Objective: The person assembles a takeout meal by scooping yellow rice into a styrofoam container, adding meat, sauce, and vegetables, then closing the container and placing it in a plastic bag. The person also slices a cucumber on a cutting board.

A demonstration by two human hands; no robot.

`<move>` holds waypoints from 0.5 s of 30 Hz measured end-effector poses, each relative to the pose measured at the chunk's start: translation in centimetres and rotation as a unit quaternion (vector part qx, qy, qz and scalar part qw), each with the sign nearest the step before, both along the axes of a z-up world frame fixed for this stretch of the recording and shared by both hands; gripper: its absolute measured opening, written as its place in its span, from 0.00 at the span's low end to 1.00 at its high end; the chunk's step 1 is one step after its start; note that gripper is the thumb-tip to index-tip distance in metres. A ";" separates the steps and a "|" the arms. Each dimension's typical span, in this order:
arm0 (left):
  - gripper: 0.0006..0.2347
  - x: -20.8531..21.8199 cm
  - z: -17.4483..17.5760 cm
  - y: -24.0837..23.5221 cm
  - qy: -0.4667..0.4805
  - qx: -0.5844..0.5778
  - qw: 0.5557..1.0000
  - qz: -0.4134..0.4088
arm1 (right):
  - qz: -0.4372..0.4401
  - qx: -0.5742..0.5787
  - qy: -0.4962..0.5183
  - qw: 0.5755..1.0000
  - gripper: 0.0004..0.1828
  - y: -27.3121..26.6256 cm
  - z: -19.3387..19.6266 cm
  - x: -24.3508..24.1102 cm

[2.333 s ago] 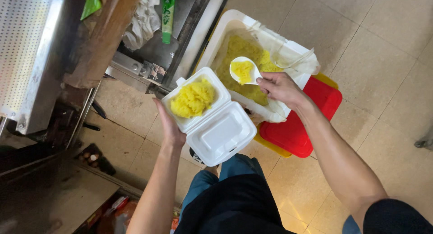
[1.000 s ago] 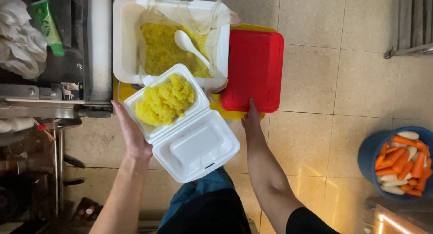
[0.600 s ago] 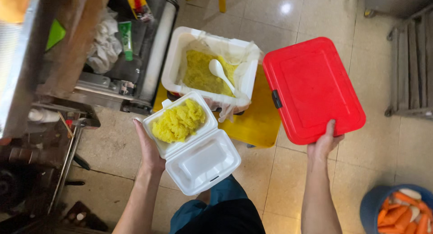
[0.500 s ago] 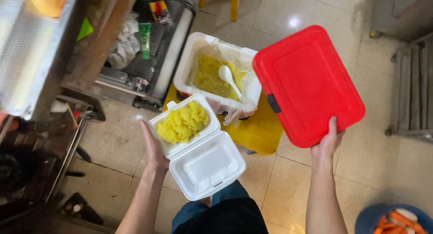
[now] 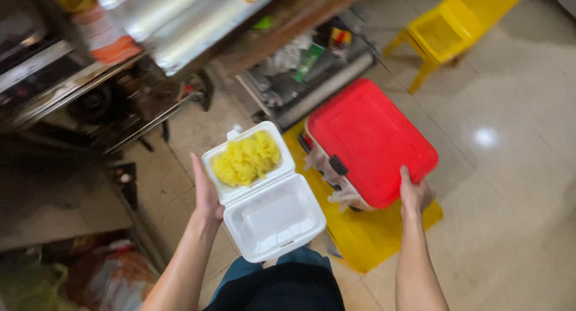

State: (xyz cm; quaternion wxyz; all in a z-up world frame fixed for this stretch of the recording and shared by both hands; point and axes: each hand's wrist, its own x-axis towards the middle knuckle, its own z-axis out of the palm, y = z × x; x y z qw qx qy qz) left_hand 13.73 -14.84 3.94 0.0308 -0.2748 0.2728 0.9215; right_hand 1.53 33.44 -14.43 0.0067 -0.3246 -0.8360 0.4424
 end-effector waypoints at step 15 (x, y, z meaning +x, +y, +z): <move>0.40 14.1 8.6 -14.0 0.205 -0.049 0.874 0.437 | 0.767 -0.122 0.123 0.617 0.22 -43.6 12.1 -0.2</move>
